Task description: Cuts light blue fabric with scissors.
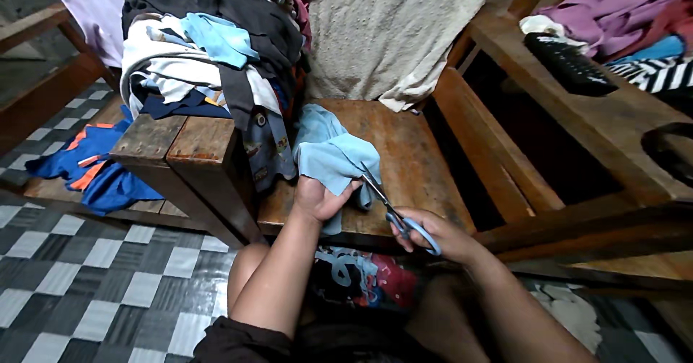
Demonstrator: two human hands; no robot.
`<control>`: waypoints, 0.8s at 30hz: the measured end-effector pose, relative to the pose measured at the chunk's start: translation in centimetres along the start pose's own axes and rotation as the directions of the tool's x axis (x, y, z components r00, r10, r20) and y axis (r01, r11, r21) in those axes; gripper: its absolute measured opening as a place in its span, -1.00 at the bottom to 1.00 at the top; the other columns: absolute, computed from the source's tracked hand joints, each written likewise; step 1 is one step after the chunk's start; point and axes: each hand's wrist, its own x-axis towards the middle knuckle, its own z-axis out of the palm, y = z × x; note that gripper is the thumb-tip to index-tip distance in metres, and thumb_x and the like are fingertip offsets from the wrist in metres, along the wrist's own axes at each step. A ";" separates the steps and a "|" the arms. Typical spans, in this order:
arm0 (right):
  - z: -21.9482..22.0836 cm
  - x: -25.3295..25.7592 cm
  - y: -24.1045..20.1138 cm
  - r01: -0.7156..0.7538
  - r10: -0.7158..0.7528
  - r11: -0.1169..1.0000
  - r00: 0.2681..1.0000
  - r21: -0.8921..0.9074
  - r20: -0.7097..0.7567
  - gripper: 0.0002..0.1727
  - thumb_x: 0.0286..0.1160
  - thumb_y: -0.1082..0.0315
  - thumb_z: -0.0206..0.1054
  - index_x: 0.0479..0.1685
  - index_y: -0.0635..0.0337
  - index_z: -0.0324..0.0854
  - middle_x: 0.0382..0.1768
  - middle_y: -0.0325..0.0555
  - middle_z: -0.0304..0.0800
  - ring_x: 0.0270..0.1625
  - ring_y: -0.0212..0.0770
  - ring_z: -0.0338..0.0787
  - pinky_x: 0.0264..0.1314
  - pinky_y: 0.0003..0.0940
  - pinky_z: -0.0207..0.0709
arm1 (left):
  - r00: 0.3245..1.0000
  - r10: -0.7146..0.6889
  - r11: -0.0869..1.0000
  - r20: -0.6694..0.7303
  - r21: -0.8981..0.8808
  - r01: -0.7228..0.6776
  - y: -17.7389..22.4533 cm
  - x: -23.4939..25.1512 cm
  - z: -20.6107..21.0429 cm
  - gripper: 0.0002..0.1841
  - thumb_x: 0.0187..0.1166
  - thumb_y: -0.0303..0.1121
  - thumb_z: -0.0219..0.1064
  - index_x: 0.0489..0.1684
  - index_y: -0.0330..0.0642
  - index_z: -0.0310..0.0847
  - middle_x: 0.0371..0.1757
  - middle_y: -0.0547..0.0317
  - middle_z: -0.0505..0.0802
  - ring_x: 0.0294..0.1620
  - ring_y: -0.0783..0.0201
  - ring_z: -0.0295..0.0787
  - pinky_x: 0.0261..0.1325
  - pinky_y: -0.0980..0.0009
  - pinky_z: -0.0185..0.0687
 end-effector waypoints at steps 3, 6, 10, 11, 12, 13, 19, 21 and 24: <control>-0.5 0.5 -0.3 -0.029 0.031 0.999 0.999 -0.042 0.026 -0.34 0.19 -0.48 0.37 -0.23 -0.05 0.55 -0.54 -0.66 0.56 -0.51 -0.71 0.56 -0.41 -0.74 0.46 | 0.999 -0.038 0.999 0.028 0.029 0.037 0.3 0.0 -0.4 -0.30 0.59 0.43 -0.04 0.07 -0.01 0.67 0.02 0.02 0.87 0.05 0.04 0.85 0.09 0.07 0.79; -0.9 1.0 -0.6 -0.038 0.039 0.998 0.999 -0.042 0.035 -0.35 0.14 -0.47 0.41 -0.24 -0.06 0.55 -0.56 -0.67 0.56 -0.52 -0.71 0.57 -0.42 -0.74 0.47 | 0.995 -0.091 0.995 0.048 0.043 0.089 0.5 -0.1 -0.6 -0.26 0.57 0.47 -0.09 0.06 -0.01 0.68 0.05 -0.01 0.87 0.08 -0.02 0.85 0.06 -0.03 0.79; -1.5 1.6 -0.7 -0.055 0.059 0.996 0.997 -0.066 0.059 -0.35 0.10 -0.46 0.42 -0.23 -0.06 0.55 -0.55 -0.67 0.57 -0.51 -0.70 0.58 -0.41 -0.73 0.48 | 0.980 -0.164 0.985 0.117 0.068 0.157 0.8 0.0 -0.9 -0.21 0.44 0.55 0.02 0.05 -0.01 0.71 0.05 0.00 0.88 0.07 -0.01 0.86 0.04 -0.01 0.80; -1.6 1.7 -0.7 -0.058 0.062 0.996 0.996 -0.068 0.064 -0.35 0.10 -0.46 0.42 -0.24 -0.07 0.55 -0.55 -0.67 0.57 -0.51 -0.70 0.58 -0.42 -0.73 0.48 | 0.975 -0.179 0.983 0.129 0.073 0.171 0.8 0.1 -1.0 -0.22 0.45 0.54 0.03 0.04 -0.01 0.72 0.05 0.00 0.88 0.06 0.00 0.86 0.04 0.00 0.81; -1.7 1.8 -0.7 -0.060 0.065 0.996 0.996 -0.073 0.068 -0.35 0.09 -0.46 0.43 -0.25 -0.07 0.55 -0.55 -0.66 0.57 -0.51 -0.71 0.57 -0.42 -0.73 0.47 | 0.972 -0.191 0.980 0.136 0.075 0.182 0.8 0.1 -1.1 -0.23 0.44 0.54 0.06 0.04 -0.01 0.73 0.05 0.00 0.89 0.06 0.01 0.86 0.02 0.01 0.81; -1.7 1.8 -0.8 -0.061 0.067 0.995 0.995 -0.077 0.071 -0.36 0.09 -0.46 0.43 -0.25 -0.07 0.54 -0.56 -0.66 0.56 -0.52 -0.72 0.57 -0.43 -0.74 0.46 | 0.970 -0.200 0.978 0.139 0.080 0.191 0.9 0.1 -1.2 -0.24 0.42 0.53 0.09 0.04 -0.01 0.72 0.06 0.00 0.88 0.07 0.01 0.86 0.02 0.02 0.81; -1.7 1.7 -0.1 -0.048 0.052 0.996 0.997 -0.074 0.057 -0.29 0.10 -0.53 0.38 -0.23 -0.04 0.56 -0.55 -0.68 0.55 -0.50 -0.73 0.56 -0.41 -0.76 0.45 | 0.962 -0.239 0.967 0.134 0.119 0.224 0.7 0.6 -1.6 -0.26 0.36 0.51 0.21 0.06 -0.01 0.70 0.05 0.01 0.87 0.07 0.04 0.85 0.07 0.06 0.79; -1.6 1.7 -0.1 -0.051 0.055 0.997 0.997 -0.063 0.049 -0.30 0.12 -0.51 0.37 -0.22 -0.03 0.56 -0.55 -0.68 0.54 -0.51 -0.73 0.55 -0.41 -0.76 0.44 | 0.962 -0.243 0.965 0.120 0.130 0.228 0.6 0.8 -1.6 -0.23 0.37 0.54 0.17 0.09 -0.02 0.69 0.06 -0.01 0.87 0.08 0.02 0.85 0.07 0.06 0.80; -1.6 1.7 0.3 -0.035 0.036 0.999 0.998 -0.033 0.042 -0.35 0.18 -0.48 0.37 -0.25 -0.06 0.56 -0.57 -0.69 0.52 -0.53 -0.74 0.53 -0.45 -0.77 0.41 | 0.963 -0.244 0.965 0.118 0.130 0.229 0.5 1.0 -1.5 -0.19 0.40 0.56 0.07 0.10 -0.03 0.67 0.07 -0.04 0.86 0.09 -0.01 0.84 0.04 0.06 0.80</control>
